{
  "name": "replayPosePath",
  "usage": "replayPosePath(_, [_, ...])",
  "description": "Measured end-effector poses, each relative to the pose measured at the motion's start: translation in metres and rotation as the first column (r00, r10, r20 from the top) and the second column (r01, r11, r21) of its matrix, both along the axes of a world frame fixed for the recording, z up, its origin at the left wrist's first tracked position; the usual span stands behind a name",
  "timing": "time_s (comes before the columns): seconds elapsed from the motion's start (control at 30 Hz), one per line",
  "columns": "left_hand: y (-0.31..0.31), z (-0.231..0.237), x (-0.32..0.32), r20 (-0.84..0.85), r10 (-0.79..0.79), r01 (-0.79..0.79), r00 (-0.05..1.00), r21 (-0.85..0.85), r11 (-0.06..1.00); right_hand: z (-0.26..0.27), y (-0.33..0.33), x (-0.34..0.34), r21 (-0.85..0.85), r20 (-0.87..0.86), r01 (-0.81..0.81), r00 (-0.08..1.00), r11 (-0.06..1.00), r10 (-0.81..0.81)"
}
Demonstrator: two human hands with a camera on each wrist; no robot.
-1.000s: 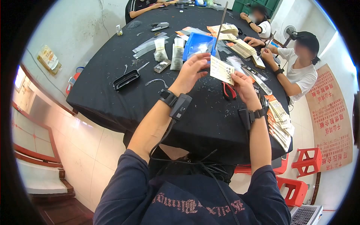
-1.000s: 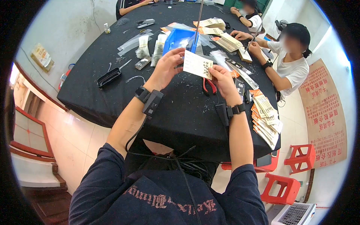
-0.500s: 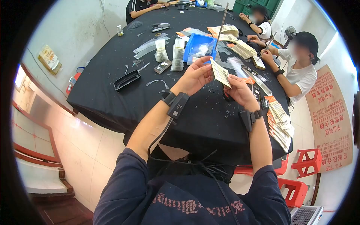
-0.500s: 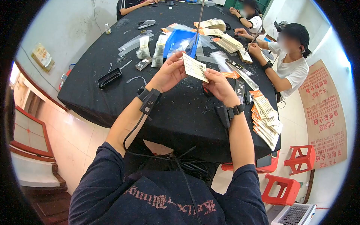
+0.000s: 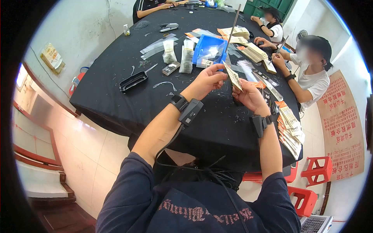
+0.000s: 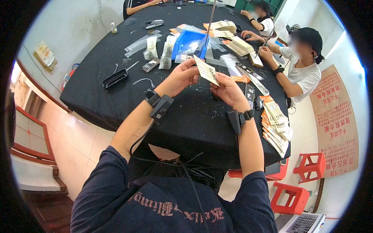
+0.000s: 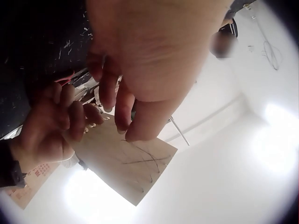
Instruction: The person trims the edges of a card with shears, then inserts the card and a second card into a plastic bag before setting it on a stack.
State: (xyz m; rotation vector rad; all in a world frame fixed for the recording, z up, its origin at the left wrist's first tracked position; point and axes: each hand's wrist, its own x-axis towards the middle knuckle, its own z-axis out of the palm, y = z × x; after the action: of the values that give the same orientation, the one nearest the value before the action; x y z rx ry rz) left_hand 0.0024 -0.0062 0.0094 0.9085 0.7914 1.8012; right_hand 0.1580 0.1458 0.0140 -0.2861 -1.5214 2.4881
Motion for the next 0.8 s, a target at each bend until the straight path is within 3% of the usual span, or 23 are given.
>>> replayPosePath(0.1, [-0.0008,0.0010,0.0003,-0.051,0.036,-0.037,0.998,-0.020,0.999,-0.0006,0.0051,-0.0002,-0.099,-0.021,-0.089,0.996,0.991,0.088])
replayPosePath(0.3, [0.0006,0.0008,-0.0013,-0.088,0.094,-0.097,0.992,-0.036,0.995,0.0023,0.0044,0.0011,-0.217,0.024,-0.053,0.998,0.975,0.060])
replayPosePath(0.43, [-0.0017,0.0034,0.0023,-0.144,0.113,-0.121,0.983,-0.044,0.992,0.0005,0.0050,0.0008,-0.204,0.058,-0.043,0.997,0.978,0.056])
replayPosePath(0.6, [-0.0039,0.0079,0.0039,-0.112,0.043,-0.051,0.993,-0.071,0.996,-0.0014,0.0088,0.0005,-0.193,0.022,-0.123,0.991,0.974,0.129])
replayPosePath(0.8, [-0.0047,0.0068,0.0038,-0.062,-0.101,0.101,0.993,-0.010,0.995,0.0012,0.0046,0.0006,-0.150,0.051,-0.082,0.995,0.985,0.090])
